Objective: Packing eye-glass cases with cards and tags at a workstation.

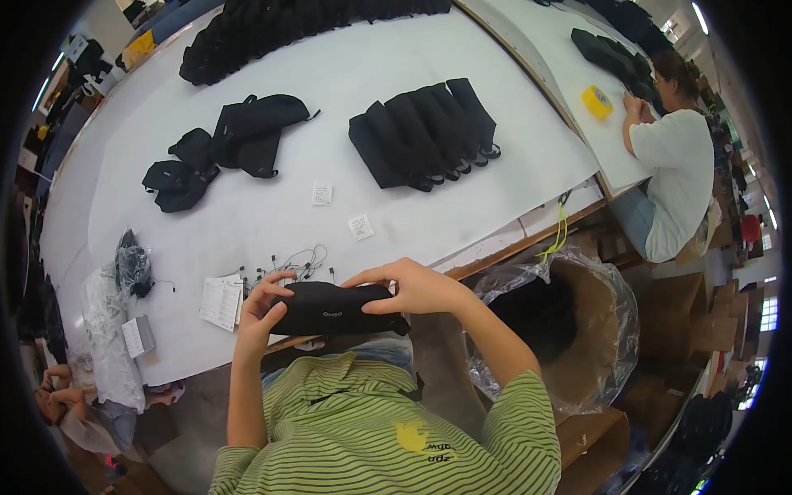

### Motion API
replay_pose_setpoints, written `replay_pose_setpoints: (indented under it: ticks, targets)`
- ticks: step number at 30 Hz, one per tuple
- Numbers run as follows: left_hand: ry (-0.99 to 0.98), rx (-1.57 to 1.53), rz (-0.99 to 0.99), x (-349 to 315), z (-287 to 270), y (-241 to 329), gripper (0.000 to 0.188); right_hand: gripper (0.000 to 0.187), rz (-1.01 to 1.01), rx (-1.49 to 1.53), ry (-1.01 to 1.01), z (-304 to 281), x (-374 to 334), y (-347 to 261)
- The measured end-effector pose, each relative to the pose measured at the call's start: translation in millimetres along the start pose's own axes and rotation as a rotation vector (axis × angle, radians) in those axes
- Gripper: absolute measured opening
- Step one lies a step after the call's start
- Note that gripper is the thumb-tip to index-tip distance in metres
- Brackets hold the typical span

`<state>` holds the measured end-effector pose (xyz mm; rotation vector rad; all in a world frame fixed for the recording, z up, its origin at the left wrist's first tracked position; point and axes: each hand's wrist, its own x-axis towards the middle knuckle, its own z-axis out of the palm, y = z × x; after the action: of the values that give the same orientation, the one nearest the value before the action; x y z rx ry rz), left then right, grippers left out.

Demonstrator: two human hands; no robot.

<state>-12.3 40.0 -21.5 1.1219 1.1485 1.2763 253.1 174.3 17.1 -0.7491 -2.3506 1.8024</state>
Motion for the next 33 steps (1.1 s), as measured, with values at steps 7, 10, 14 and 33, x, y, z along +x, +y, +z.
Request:
replay_pose_setpoints:
  ticks: [7, 10, 14, 33]
  targets:
    - [0.532, 0.808, -0.002, -25.9, -49.6, -10.1, 0.041, 0.039, -0.080, -0.239, 0.891, -128.7, -17.0, 8.1]
    - [0.726, 1.084, -0.036, -56.0, -96.7, -37.0, 0.055, 0.039, -0.120, -0.518, 1.378, -195.9, -13.6, 19.2]
    - [0.839, 1.272, -0.213, -83.0, -133.7, -65.8, 0.072, 0.039, -0.097, -0.861, 1.534, -251.5, 4.9, 79.7]
    - [0.766, 0.961, -0.309, -53.8, -110.8, -20.8, 0.018, 0.011, -0.234, -0.691, 1.013, -35.8, 33.8, 52.8]
